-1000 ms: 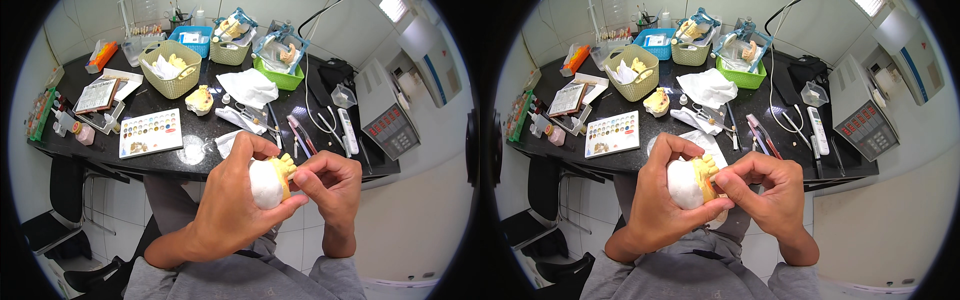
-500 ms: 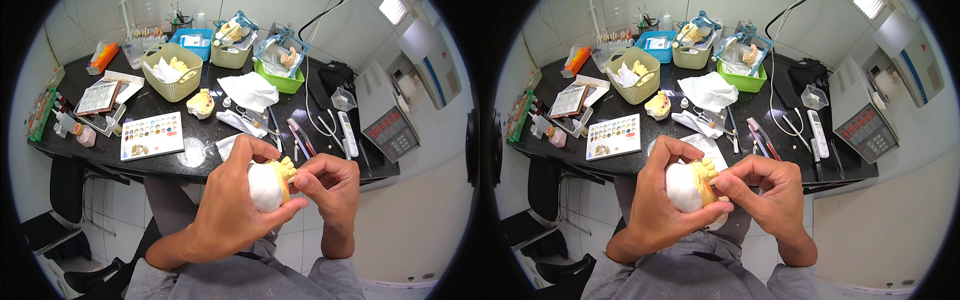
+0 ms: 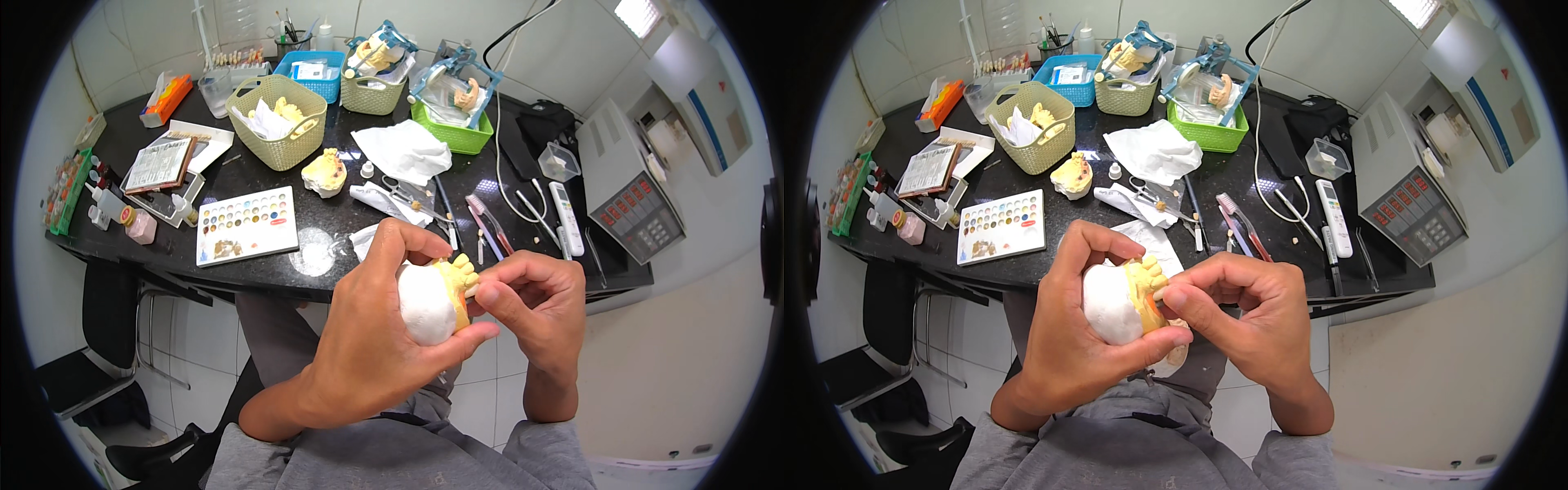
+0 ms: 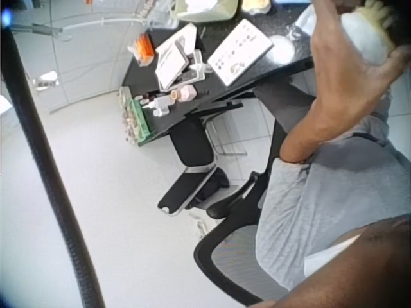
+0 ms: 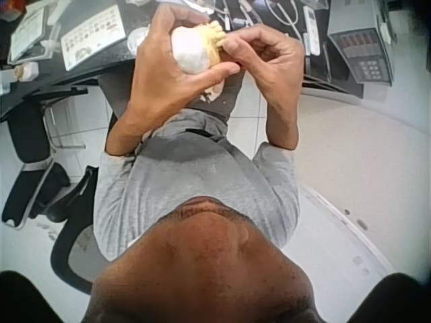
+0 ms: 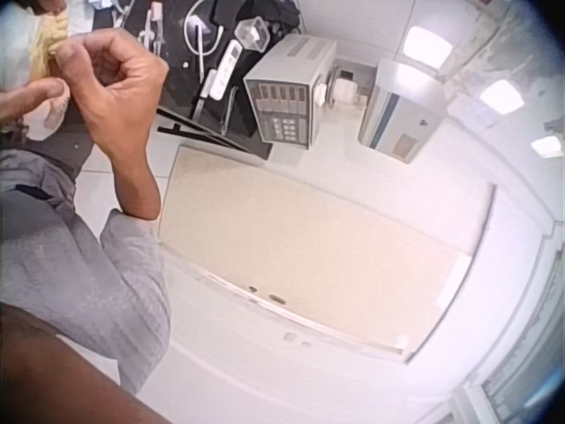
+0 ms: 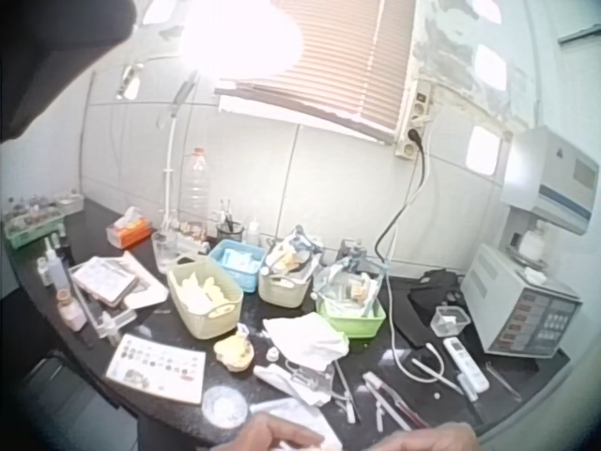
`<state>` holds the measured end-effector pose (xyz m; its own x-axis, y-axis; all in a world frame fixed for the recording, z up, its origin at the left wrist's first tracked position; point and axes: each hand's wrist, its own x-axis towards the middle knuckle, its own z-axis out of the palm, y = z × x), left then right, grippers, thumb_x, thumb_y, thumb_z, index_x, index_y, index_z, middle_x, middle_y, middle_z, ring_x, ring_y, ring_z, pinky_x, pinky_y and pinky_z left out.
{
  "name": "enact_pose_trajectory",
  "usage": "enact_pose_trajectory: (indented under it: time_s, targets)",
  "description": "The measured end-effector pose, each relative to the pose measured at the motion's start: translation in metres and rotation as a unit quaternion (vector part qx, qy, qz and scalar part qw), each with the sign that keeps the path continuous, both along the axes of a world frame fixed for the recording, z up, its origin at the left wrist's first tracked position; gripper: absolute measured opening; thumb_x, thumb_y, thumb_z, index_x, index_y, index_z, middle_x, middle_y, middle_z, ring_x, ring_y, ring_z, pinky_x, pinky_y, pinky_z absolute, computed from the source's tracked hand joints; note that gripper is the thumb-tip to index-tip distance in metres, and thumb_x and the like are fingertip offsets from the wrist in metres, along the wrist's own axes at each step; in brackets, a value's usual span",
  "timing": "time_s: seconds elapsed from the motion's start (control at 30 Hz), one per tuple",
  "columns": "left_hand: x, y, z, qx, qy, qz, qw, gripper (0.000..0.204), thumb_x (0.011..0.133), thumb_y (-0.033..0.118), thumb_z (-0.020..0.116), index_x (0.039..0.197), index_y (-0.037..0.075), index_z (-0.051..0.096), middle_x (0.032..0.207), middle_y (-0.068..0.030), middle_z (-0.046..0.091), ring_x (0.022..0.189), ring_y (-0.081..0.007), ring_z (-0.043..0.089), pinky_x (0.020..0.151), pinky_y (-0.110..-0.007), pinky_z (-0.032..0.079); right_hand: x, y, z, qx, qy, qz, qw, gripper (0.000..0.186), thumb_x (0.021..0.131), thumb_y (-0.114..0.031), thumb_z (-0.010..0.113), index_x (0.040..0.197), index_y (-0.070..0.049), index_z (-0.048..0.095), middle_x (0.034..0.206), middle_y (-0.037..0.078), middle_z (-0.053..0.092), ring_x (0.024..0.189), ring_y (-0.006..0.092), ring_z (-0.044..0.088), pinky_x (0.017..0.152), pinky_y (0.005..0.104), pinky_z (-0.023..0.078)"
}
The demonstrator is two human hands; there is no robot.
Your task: The person applies stain to a dental crown using a fine brush, wipes the crown with a cloth, and periodically places it into and removes it from a dental model to check the fit and appearance.
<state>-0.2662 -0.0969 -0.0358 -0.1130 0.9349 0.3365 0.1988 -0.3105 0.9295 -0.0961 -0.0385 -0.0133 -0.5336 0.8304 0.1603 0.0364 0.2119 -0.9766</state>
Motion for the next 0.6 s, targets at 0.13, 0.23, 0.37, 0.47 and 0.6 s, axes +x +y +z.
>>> enact_pose_trajectory:
  time_s: [0.13,0.23,0.37,0.47,0.6]
  targets:
    - [0.002,0.002,0.0,0.007,0.0,0.008,1.0,0.062,0.063,0.016,0.086,0.108,0.001,0.045,0.097,-0.0094,0.055,0.091,-0.0141,0.055,0.08,-0.028,0.046,-0.001,0.0,-0.001,0.018,-0.009,-0.007,1.0,0.014,0.086,-0.007,0.068,0.089,0.007,0.068,0.081,0.01,0.069,0.073,0.0119,0.066,0.067,0.0234,0.054]
    - [0.003,0.003,-0.002,0.019,0.017,0.017,1.0,0.065,0.062,0.016,0.086,0.11,0.001,0.045,0.097,-0.0091,0.055,0.091,-0.0147,0.054,0.081,-0.028,0.045,0.0,0.0,0.0,0.026,-0.015,-0.014,0.999,0.014,0.086,-0.006,0.066,0.09,0.007,0.068,0.082,0.011,0.069,0.074,0.0134,0.067,0.068,0.024,0.054]
    - [0.006,0.001,0.001,0.018,0.016,0.034,0.999,0.07,0.06,0.017,0.088,0.115,0.0,0.047,0.098,-0.0085,0.055,0.093,-0.0148,0.053,0.082,-0.028,0.045,0.003,-0.001,0.007,0.017,-0.005,-0.039,0.999,0.014,0.086,-0.005,0.065,0.09,0.008,0.068,0.083,0.013,0.07,0.076,0.0161,0.069,0.07,0.0248,0.055]
    - [0.002,0.001,0.004,0.021,0.047,0.028,0.998,0.071,0.06,0.017,0.089,0.117,0.0,0.05,0.1,-0.0075,0.055,0.092,-0.0132,0.054,0.082,-0.027,0.045,0.012,-0.002,0.008,0.025,0.029,-0.06,0.997,0.014,0.084,-0.005,0.066,0.09,0.008,0.068,0.084,0.014,0.07,0.077,0.0174,0.069,0.071,0.026,0.056]
    - [0.001,0.006,-0.008,0.026,0.0,0.024,0.999,0.067,0.064,0.023,0.088,0.116,-0.001,0.052,0.103,-0.006,0.057,0.088,-0.0101,0.054,0.079,-0.024,0.045,0.021,-0.004,0.009,0.069,0.05,-0.076,0.993,0.012,0.083,-0.002,0.067,0.09,0.008,0.069,0.082,0.015,0.07,0.077,0.0175,0.069,0.071,0.0275,0.056]
